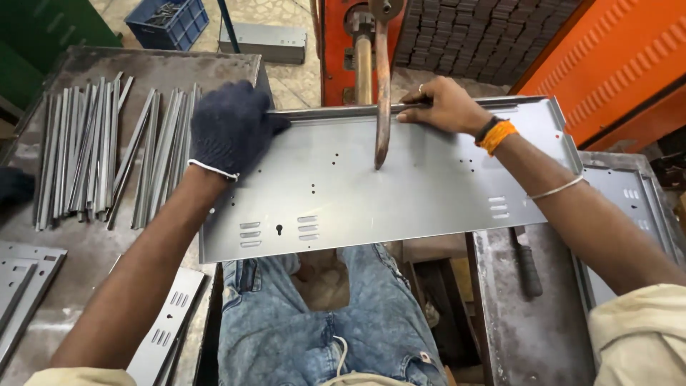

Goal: Use a spot welding machine to join a metal strip to a larger metal panel.

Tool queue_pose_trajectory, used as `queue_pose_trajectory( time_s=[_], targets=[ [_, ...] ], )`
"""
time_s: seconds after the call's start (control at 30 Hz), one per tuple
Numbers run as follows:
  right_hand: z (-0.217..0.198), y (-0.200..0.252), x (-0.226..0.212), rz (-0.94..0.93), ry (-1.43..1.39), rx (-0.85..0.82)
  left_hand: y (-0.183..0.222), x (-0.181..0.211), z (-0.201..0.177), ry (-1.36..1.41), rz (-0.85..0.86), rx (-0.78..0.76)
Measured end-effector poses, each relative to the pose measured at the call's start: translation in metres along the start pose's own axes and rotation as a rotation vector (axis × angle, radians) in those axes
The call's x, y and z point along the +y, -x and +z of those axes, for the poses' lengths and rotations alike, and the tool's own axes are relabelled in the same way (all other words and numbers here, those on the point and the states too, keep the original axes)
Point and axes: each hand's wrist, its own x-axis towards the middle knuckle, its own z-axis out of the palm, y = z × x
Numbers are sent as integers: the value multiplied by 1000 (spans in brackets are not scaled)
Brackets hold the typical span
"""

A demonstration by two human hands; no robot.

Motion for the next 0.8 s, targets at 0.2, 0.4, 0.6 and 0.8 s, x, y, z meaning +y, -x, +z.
queue_pose_trajectory(
  time_s=[0.2, 0.4, 0.6, 0.8],
  targets=[
    [-2, 10, -37, 319, 64, 18, 15, -65, 12, 364, -197, -267],
    [4, 19, -27, 120, 47, 50, 17, -59, 19, 541, -347, -337],
    [2, 25, -31, 131, 15, 54, 9, -56, 22, 415, -258, -233],
    [2, 25, -37, 187, 51, 43, -3, -48, 6, 400, -331, -448]
  ],
)
